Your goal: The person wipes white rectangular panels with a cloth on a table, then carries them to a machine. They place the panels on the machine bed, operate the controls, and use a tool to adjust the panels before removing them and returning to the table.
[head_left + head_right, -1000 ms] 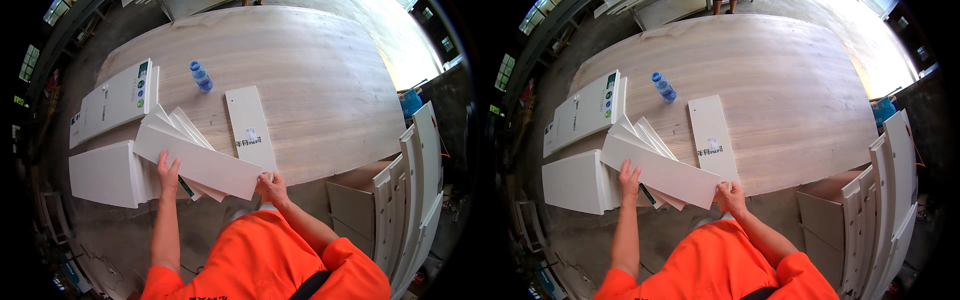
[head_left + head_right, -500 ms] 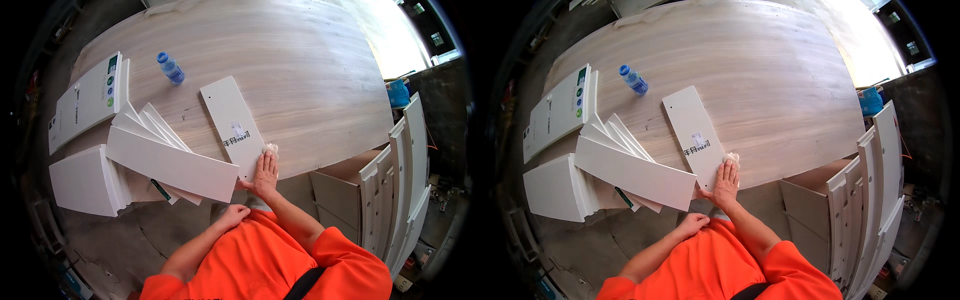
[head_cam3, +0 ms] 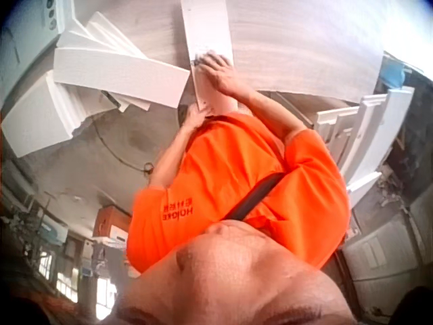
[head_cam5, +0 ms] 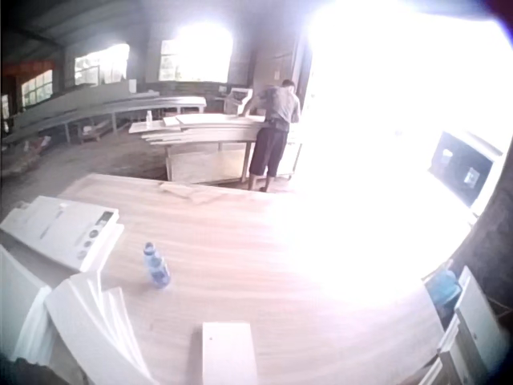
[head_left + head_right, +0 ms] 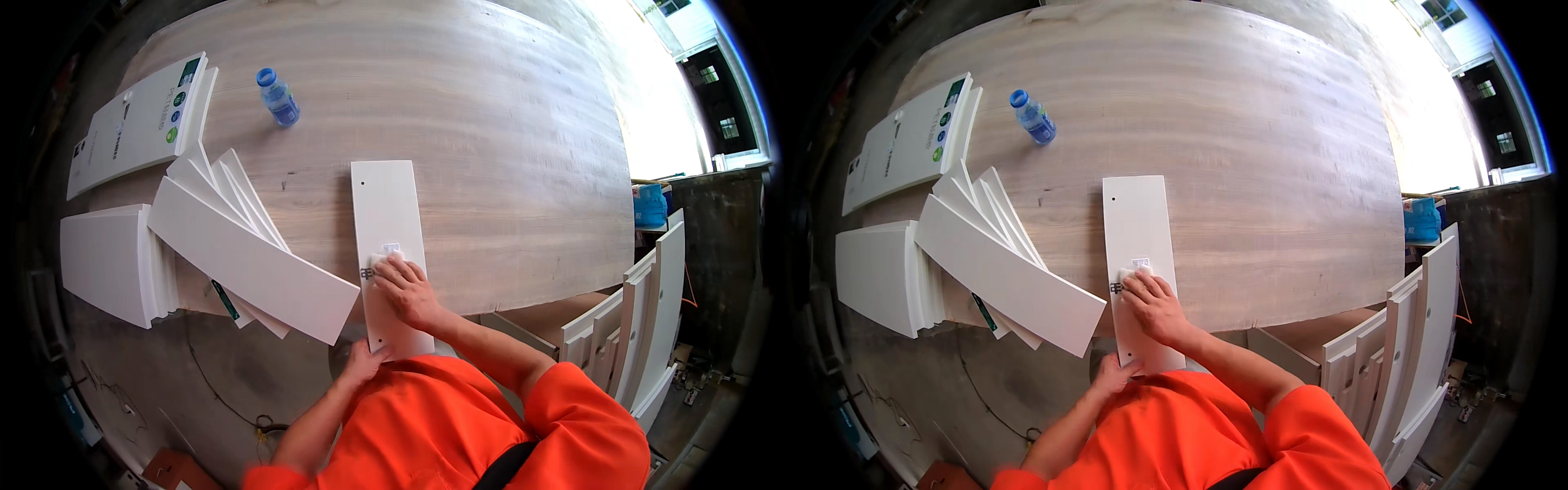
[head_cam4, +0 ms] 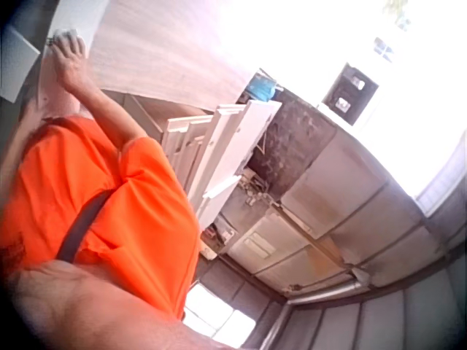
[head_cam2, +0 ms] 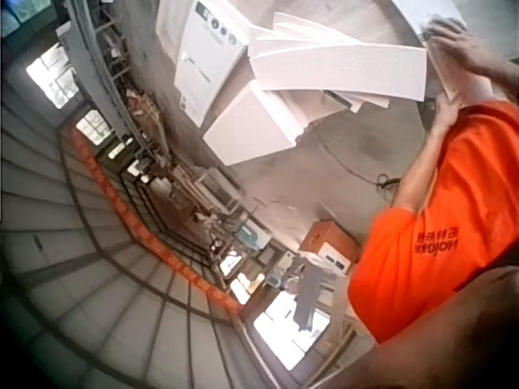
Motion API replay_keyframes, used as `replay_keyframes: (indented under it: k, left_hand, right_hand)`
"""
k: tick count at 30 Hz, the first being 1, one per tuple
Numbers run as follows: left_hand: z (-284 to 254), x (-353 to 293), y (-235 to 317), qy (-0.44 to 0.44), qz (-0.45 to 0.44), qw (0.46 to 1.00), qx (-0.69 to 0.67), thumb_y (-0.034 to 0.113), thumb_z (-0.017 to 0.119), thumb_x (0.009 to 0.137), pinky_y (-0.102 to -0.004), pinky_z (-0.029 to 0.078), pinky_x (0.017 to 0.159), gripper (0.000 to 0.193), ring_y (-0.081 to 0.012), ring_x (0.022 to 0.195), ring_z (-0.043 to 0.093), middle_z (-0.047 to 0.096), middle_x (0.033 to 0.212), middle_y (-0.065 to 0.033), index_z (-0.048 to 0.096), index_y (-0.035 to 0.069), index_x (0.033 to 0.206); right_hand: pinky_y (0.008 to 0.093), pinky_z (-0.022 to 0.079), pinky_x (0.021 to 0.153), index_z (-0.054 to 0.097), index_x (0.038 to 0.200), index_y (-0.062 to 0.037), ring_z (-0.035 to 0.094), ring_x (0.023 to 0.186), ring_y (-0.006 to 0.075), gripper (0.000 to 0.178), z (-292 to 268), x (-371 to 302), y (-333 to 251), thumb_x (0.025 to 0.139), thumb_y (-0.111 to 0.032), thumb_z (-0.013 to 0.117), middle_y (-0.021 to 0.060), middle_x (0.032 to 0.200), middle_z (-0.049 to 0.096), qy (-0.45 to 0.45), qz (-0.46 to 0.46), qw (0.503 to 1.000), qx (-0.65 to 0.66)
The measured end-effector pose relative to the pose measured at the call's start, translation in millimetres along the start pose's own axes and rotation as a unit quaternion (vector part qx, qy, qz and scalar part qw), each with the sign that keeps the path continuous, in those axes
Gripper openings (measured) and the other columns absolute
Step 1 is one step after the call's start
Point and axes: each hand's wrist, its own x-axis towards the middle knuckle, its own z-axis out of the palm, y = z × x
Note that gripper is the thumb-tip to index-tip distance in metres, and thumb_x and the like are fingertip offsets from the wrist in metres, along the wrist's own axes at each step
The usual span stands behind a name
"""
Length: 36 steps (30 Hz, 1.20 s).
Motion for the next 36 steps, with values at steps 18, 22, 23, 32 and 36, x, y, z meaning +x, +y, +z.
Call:
replay_keyframes:
  k: [18, 22, 23, 32, 36]
  left_hand:
    - [49.6, -14.2, 51.9, 0.087, 0.354, 0.811, 0.458, 0.009, 0.063, 0.088, -0.0466, 0.052, 0.103, 0.043, -0.0401, 0.119, 0.064, 0.064, 0.134, -0.0213, 0.064, 0.003, 0.131]
    - [18.1, -10.7, -25.1, 0.067, -0.024, 0.994, 0.088, 0.029, 0.069, 0.098, -0.0372, 0.058, 0.073, 0.035, -0.0257, 0.080, 0.072, 0.073, 0.095, -0.0125, 0.066, 0.000, 0.117]
    - [10.4, 2.3, -59.4, 0.109, -0.062, 0.992, -0.026, 0.036, 0.070, 0.100, -0.0337, 0.058, 0.065, 0.039, -0.0207, 0.070, 0.071, 0.073, 0.084, -0.0087, 0.066, 0.000, 0.114]
    - [-23.1, 36.4, 9.4, 0.153, -0.158, 0.958, -0.186, 0.039, 0.065, 0.103, -0.0491, 0.064, 0.079, 0.053, -0.0340, 0.094, 0.074, 0.070, 0.112, -0.0195, 0.055, -0.003, 0.133]
    - [-22.4, 39.9, 12.1, 0.147, -0.164, 0.959, -0.180, 0.039, 0.065, 0.103, -0.0489, 0.065, 0.076, 0.053, -0.0339, 0.092, 0.075, 0.070, 0.113, -0.0203, 0.055, -0.004, 0.133]
  right_hand:
    - [0.0246, 0.053, 0.083, 0.070, 0.123, 0.0023, 0.065, 0.100, 0.0111, 0.027, -61.3, -33.7, 137.1, 0.102, -0.005, 0.053, 0.0058, 0.107, 0.071, 0.551, 0.429, 0.570, 0.433]
    - [0.0317, 0.056, 0.084, 0.071, 0.123, -0.0020, 0.070, 0.097, 0.0173, 0.024, -74.0, -16.0, 139.6, 0.103, -0.010, 0.059, 0.0096, 0.114, 0.075, 0.427, 0.291, 0.828, 0.218]
    - [0.0353, 0.056, 0.086, 0.072, 0.120, -0.0051, 0.071, 0.101, 0.0262, 0.023, -83.1, 8.9, 121.7, 0.099, -0.006, 0.060, 0.0123, 0.119, 0.074, 0.358, 0.263, 0.884, 0.145]
    - [0.0435, 0.015, 0.130, 0.045, 0.153, -0.0052, 0.024, 0.158, 0.0272, 0.071, 32.0, 31.2, 69.9, 0.102, -0.053, 0.051, 0.0123, 0.166, 0.036, -0.093, -0.074, 0.993, -0.017]
    - [0.0424, 0.005, 0.131, 0.036, 0.159, -0.0012, 0.012, 0.160, 0.0293, 0.082, -24.5, 109.1, 174.2, 0.103, -0.062, 0.041, 0.0152, 0.170, 0.025, 0.048, 0.177, 0.965, -0.187]
